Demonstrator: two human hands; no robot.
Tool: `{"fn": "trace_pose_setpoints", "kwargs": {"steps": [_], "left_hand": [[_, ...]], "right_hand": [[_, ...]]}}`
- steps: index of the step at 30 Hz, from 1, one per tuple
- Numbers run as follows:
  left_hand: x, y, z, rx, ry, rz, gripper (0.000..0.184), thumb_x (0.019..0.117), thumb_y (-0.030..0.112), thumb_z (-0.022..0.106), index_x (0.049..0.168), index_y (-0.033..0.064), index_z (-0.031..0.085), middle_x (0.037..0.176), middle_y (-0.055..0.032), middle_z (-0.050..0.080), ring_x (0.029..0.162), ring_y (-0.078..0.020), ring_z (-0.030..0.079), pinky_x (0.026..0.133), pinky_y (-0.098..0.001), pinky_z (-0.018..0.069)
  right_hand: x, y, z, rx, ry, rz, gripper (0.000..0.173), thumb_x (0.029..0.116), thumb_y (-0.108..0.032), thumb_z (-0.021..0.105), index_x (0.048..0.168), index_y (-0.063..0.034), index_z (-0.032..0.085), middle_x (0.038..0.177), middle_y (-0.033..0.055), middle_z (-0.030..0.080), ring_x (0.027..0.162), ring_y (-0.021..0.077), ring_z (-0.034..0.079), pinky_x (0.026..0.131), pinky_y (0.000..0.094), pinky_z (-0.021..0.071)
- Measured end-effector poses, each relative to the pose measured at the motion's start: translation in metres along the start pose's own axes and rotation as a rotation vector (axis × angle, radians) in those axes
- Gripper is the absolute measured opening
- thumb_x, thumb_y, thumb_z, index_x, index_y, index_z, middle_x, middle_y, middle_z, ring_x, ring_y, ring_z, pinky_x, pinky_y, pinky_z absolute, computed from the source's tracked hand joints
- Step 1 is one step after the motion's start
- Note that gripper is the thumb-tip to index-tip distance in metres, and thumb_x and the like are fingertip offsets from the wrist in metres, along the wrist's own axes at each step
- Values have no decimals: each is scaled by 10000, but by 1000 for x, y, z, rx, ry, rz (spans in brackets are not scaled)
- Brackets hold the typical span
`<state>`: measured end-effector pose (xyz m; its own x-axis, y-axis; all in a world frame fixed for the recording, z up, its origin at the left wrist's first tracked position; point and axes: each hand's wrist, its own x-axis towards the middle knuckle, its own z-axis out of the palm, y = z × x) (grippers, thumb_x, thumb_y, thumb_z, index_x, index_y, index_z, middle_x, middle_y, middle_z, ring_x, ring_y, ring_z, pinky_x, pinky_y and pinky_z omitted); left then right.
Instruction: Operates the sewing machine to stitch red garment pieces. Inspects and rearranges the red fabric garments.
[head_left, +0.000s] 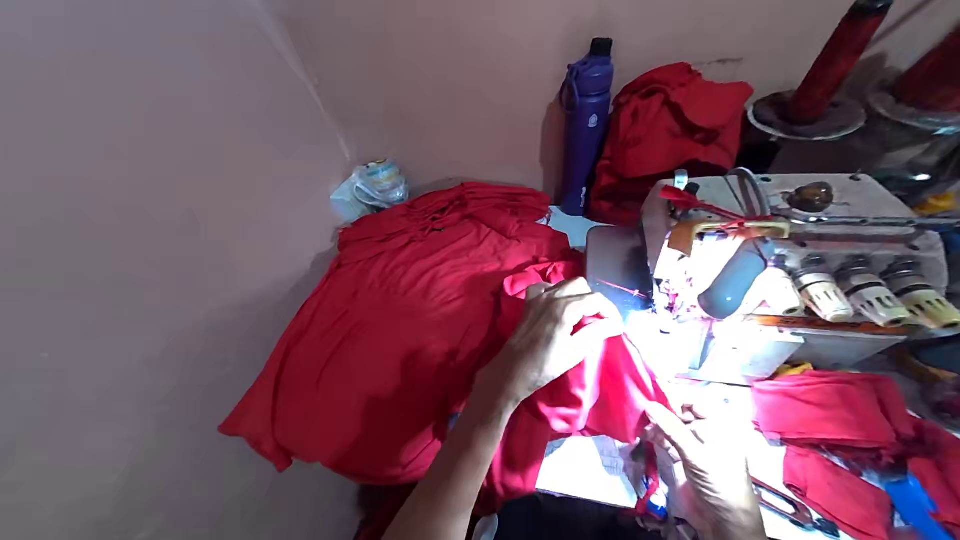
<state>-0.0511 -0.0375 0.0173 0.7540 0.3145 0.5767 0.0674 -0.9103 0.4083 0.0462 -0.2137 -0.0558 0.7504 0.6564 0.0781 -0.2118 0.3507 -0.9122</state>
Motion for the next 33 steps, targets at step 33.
{"fn": "trace_pose_setpoints", "kwargs": {"steps": [33], "left_hand": [[-19,37,60,228,62,-274,268,1003,130,532,1135,21,739,1172,-135,725,1166,-274,665,1049,-479,485]], "right_hand": [[-4,0,-16,-74,5,15,189,839,138,607,930,-22,655,669,-50,701,550,36,671,530,192,588]]}}
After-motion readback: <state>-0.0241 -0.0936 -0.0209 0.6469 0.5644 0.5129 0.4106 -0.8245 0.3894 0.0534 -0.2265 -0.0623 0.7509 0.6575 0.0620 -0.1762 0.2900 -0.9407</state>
